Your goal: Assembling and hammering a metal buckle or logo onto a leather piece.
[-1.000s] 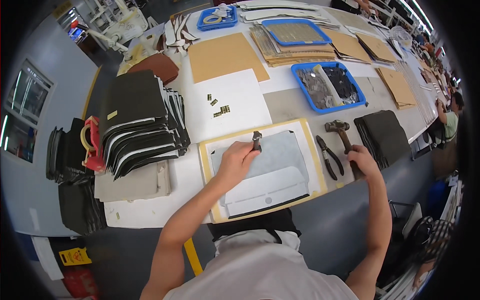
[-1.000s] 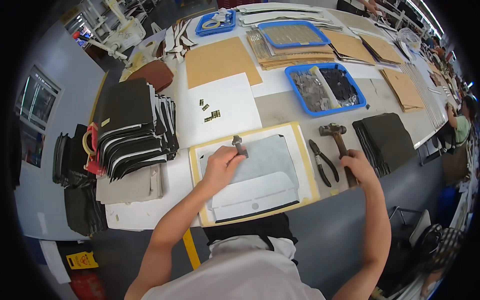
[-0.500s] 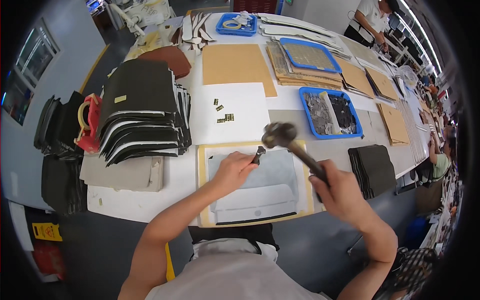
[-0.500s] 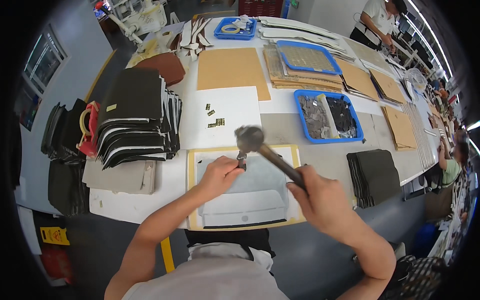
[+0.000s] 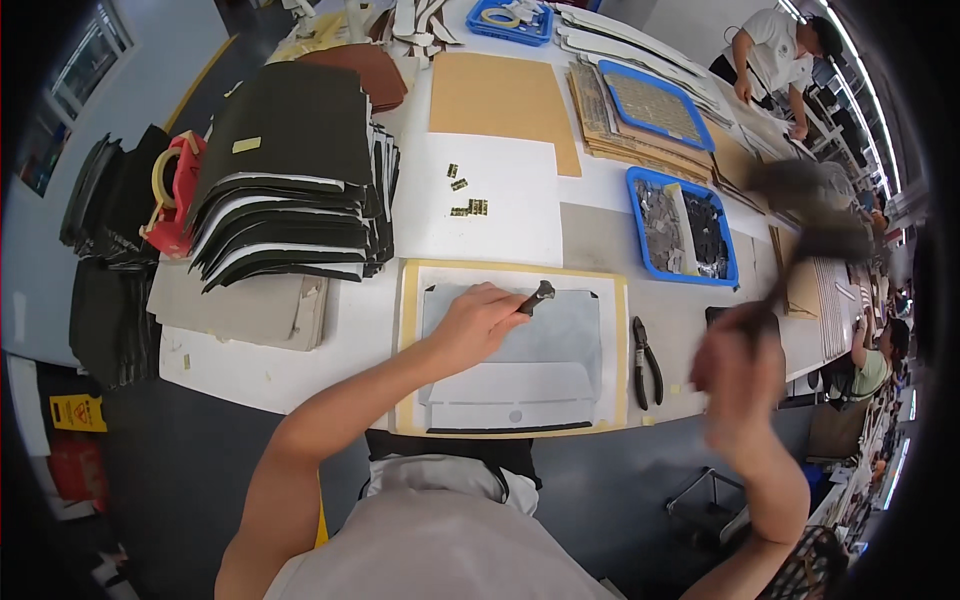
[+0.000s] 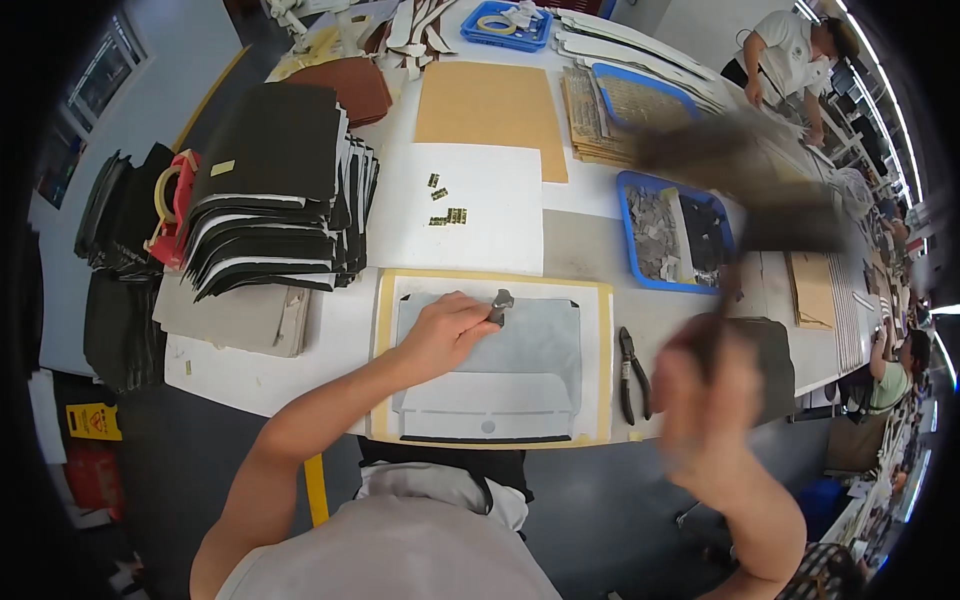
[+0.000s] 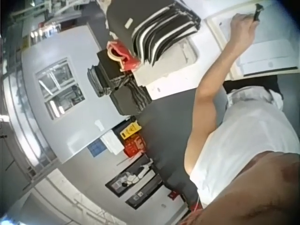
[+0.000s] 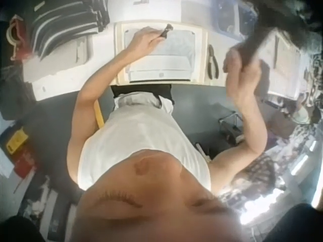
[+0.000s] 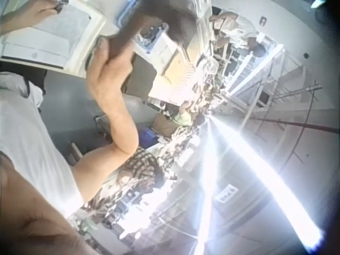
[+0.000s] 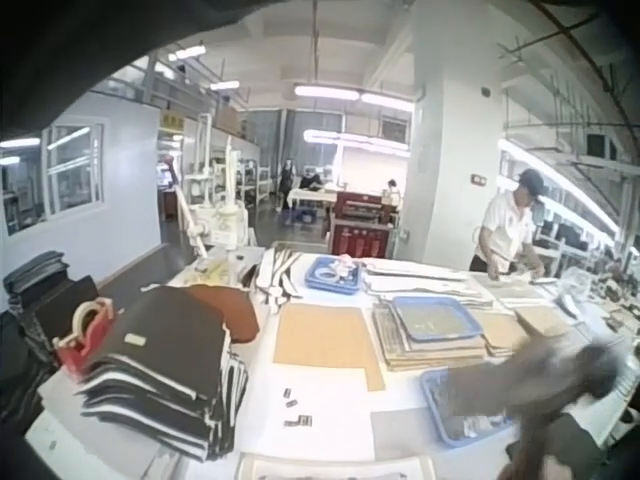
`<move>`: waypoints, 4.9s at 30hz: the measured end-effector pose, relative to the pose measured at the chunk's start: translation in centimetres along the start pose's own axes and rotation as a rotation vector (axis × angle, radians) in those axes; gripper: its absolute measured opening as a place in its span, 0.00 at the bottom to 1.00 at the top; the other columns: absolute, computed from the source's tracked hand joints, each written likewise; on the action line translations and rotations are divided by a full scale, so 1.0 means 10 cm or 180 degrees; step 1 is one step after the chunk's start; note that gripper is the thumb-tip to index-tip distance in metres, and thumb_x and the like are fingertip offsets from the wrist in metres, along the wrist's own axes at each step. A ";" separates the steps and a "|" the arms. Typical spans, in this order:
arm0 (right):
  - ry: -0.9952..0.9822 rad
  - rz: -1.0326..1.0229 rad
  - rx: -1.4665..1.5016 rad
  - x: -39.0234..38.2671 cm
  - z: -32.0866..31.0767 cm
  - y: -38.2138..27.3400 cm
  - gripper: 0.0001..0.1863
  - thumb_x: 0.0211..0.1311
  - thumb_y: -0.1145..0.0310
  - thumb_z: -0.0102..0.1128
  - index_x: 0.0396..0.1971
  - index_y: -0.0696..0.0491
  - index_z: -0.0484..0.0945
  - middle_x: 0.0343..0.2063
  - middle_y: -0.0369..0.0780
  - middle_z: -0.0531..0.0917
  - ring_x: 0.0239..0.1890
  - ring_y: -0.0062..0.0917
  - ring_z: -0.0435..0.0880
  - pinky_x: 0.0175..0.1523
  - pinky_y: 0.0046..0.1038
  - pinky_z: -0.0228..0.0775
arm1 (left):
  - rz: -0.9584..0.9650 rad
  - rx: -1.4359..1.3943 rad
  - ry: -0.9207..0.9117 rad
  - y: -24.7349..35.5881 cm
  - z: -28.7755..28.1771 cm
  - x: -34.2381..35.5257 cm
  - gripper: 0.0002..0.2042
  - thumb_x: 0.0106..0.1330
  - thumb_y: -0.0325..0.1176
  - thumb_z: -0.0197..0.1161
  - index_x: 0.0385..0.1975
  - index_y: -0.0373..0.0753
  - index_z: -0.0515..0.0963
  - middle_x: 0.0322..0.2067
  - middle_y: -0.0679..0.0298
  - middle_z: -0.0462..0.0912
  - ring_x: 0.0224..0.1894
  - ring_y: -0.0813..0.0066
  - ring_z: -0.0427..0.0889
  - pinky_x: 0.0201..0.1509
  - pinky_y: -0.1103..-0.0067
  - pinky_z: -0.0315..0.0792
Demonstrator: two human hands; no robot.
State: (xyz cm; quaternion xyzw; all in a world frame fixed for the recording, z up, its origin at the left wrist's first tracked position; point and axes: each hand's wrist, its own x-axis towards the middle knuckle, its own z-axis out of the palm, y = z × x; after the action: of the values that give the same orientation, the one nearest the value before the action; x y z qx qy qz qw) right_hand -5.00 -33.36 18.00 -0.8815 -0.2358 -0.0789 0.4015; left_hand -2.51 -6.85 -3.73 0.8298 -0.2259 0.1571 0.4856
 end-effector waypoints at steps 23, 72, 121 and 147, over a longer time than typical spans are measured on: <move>0.0123 0.0850 0.0567 0.33 -0.30 -0.32 0.11 0.79 0.62 0.52 0.39 0.55 0.74 0.17 0.28 0.70 0.16 0.13 0.64 0.20 0.19 0.54 | -0.0154 0.0139 0.0015 -0.03 -0.06 -0.08 0.07 0.66 0.29 0.69 0.34 0.32 0.81 0.28 0.56 0.80 0.33 0.53 0.78 0.40 0.65 0.74; -0.0943 0.2757 0.0145 -0.69 0.24 1.66 0.28 0.46 0.70 0.66 0.50 0.63 0.76 0.35 0.45 0.83 0.34 0.33 0.87 0.37 0.33 0.80 | -0.0894 -0.0374 -0.0194 -0.26 0.43 1.23 0.08 0.72 0.30 0.62 0.45 0.33 0.76 0.36 0.50 0.87 0.40 0.55 0.88 0.47 0.67 0.78; -0.1265 -0.0817 -0.3170 -0.05 1.03 1.44 0.04 0.54 0.73 0.59 0.31 0.52 0.76 0.26 0.42 0.81 0.30 0.35 0.83 0.36 0.36 0.73 | 0.0180 0.1350 -0.0987 0.73 0.20 -0.84 0.44 0.58 0.65 0.69 0.69 0.42 0.70 0.72 0.48 0.62 0.76 0.45 0.56 0.78 0.42 0.43; -0.0949 -0.1126 -0.3020 -0.06 1.14 1.26 0.09 0.53 0.74 0.61 0.36 0.50 0.76 0.32 0.41 0.73 0.37 0.33 0.73 0.43 0.35 0.62 | 0.0080 0.1354 -0.1019 0.75 0.18 -0.84 0.43 0.60 0.65 0.67 0.70 0.44 0.69 0.73 0.50 0.62 0.77 0.47 0.56 0.79 0.44 0.42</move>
State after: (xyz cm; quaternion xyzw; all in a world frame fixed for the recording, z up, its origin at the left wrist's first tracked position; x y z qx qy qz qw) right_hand -0.08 -32.20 1.80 -0.9147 -0.3739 -0.1173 -0.0989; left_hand -13.53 -9.79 -3.09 0.9246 -0.2720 0.0738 0.2563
